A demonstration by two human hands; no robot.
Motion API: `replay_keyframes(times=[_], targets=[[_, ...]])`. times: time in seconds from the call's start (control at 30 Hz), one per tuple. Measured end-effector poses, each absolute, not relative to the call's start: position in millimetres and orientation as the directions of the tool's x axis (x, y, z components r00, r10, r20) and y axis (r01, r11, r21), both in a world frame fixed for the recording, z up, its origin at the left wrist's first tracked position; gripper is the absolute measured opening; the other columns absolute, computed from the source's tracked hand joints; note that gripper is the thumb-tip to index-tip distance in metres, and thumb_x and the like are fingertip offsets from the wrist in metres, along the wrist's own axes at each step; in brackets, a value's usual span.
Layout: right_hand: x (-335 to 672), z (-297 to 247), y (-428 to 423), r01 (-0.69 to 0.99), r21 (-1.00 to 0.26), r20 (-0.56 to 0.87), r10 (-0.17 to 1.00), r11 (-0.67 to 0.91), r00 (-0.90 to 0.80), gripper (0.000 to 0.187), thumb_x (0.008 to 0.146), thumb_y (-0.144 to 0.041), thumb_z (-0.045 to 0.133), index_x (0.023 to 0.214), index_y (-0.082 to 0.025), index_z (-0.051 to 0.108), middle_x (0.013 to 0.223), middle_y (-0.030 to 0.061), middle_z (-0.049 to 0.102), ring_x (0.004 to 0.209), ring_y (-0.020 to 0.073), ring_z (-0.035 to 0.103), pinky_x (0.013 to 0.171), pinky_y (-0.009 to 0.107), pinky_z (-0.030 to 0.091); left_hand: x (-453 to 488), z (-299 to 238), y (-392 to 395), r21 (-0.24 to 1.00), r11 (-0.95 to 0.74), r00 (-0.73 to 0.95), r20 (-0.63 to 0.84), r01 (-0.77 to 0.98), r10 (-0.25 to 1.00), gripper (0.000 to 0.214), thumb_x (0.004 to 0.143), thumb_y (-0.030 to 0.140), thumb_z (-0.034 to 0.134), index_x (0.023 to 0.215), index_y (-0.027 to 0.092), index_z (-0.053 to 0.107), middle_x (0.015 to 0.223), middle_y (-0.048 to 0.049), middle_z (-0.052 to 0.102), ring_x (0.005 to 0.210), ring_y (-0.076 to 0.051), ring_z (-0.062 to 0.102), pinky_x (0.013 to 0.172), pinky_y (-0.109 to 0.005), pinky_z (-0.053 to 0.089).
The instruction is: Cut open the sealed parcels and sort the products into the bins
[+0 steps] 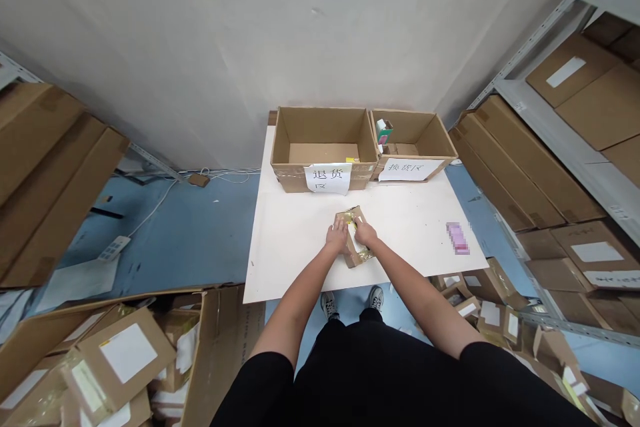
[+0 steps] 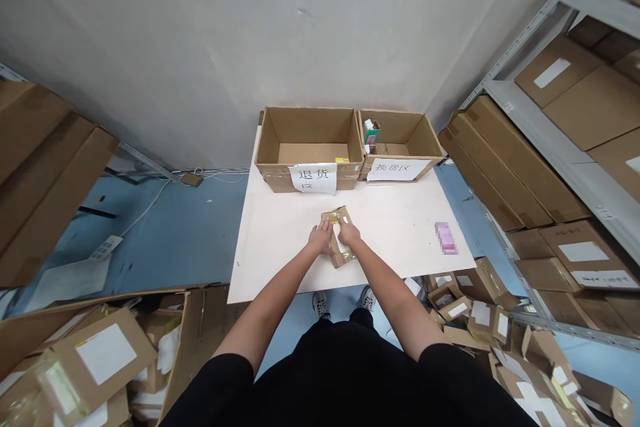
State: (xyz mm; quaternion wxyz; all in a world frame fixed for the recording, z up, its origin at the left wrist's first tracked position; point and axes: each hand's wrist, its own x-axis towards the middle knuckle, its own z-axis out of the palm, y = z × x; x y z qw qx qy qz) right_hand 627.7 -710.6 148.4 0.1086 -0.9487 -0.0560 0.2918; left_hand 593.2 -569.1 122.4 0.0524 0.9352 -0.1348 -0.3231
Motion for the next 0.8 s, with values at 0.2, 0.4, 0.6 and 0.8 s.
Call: replay_keyframes(times=[0.2,0.4,0.6,0.8], targets=[[602.8,154.6,-732.0,-0.009,-0.276,-0.623,0.172,-0.961,0.763,0.065,0.091,-0.014,0.063,0.154,-0.026,0.048,0.127,0.013,0.074,0.11,0.0283,0.074,0.079,0.03,0.054,593.6,126.6,-566.3,0.189,-0.958,0.758,-0.586,-0.216,-0.287,0.143,0.063,0.071,0.086,0.173,0.018,0.01,0.179,-0.0187,-0.007,0.166,-0.036,-0.011,0.132,-0.055,0.012],[586.2,171.4,-744.1,-0.02,-0.294,-0.639,0.181,-0.956,0.748,0.064,0.091,-0.016,0.066,0.151,-0.027,0.05,0.126,0.0138,0.073,0.097,0.0261,0.076,0.071,0.027,0.056,594.1,131.2,-566.2,0.174,-0.96,0.748,-0.601,-0.22,-0.28,0.146,0.063,0.074,0.083,0.173,0.014,0.007,0.178,-0.0191,-0.01,0.166,-0.035,-0.011,0.132,-0.053,0.013],[561.7,195.9,-765.7,-0.068,-0.302,-0.738,0.188,-0.951,0.648,0.054,0.094,-0.019,0.063,0.146,-0.03,0.053,0.129,0.0145,0.07,0.059,0.0142,0.07,0.053,0.023,0.053,594.0,135.0,-567.9,0.165,-0.964,0.75,-0.606,-0.209,-0.266,0.146,0.064,0.073,0.083,0.173,0.014,0.007,0.179,-0.0187,-0.009,0.166,-0.035,-0.011,0.133,-0.052,0.013],[538.4,209.8,-796.8,-0.011,-0.273,-0.785,0.216,-0.962,0.581,0.06,0.087,-0.011,0.062,0.144,-0.028,0.057,0.125,0.0128,0.072,0.06,0.0153,0.071,0.058,0.025,0.054,593.5,133.6,-565.7,0.183,-0.96,0.767,-0.579,-0.211,-0.279,0.145,0.064,0.074,0.084,0.173,0.014,0.009,0.179,-0.0186,-0.006,0.166,-0.037,-0.01,0.133,-0.052,0.01]])
